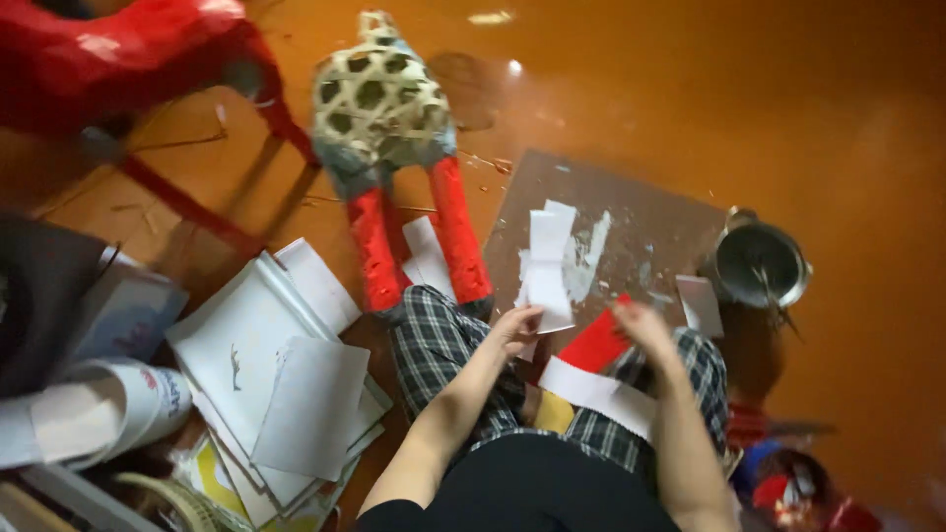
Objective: Applying red paper strips to the legs of a paper-mache giraffe model while sitting on the floor.
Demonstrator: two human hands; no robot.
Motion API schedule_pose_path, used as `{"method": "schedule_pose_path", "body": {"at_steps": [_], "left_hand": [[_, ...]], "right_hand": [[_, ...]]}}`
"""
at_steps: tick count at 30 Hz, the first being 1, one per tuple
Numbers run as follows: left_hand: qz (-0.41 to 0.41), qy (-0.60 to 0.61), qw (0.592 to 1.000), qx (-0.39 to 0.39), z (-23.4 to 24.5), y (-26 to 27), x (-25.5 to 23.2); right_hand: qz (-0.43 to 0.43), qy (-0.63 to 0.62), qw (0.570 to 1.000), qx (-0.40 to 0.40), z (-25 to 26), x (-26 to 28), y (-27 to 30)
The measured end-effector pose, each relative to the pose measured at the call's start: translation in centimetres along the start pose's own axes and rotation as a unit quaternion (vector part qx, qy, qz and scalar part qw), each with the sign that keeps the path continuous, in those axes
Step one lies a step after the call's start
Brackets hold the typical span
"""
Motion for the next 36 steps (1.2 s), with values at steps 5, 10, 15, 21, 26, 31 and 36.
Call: {"method": "schedule_pose_path", "body": {"at_steps": [5, 10, 15, 21, 26, 31, 36], "left_hand": [[-0.049, 0.069, 0.989, 0.122, -7.0, 2.4, -1.3], [-0.077, 0.066, 0.943, 0.317, -13.1, 13.3, -6.8], [-0.185, 0.170, 0.809, 0.532, -14.4, 20.7, -11.6], [-0.297, 0.233, 0.826, 0.418, 6.0, 23.7, -16.9], [-0.379, 0.334, 0.849, -0.155, 21.5, 25.0, -9.0], [-0.252, 0.024, 0.934, -0.252, 26.3, 13.5, -9.7], [-0.263, 0.228, 0.922, -0.168, 18.7, 12.8, -24.3]], "right_hand": [[0.090, -0.463, 0.876, -0.099, 1.7, 13.6, 10.3], [0.314, -0.467, 0.818, -0.122, 8.6, 19.0, 15.2], [0.483, -0.428, 0.764, -0.015, 11.1, 19.7, 19.5], [0.552, -0.493, 0.666, 0.097, 11.0, 23.0, 21.1], [0.468, -0.423, 0.732, 0.257, 7.8, 26.5, 20.6], [0.391, -0.440, 0.766, 0.259, 6.4, 35.6, 14.7], [0.381, -0.380, 0.837, 0.100, 12.0, 48.5, 5.6]]}}
Point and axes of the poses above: each hand's wrist, its own y-axis away from the middle knuckle, its own z-axis out of the back of the hand, x = y × z, the point moved 4 cm from there along -y, towards the middle knuckle, and after that the axes turned 3 degrees about z, right-handed, at the moved point
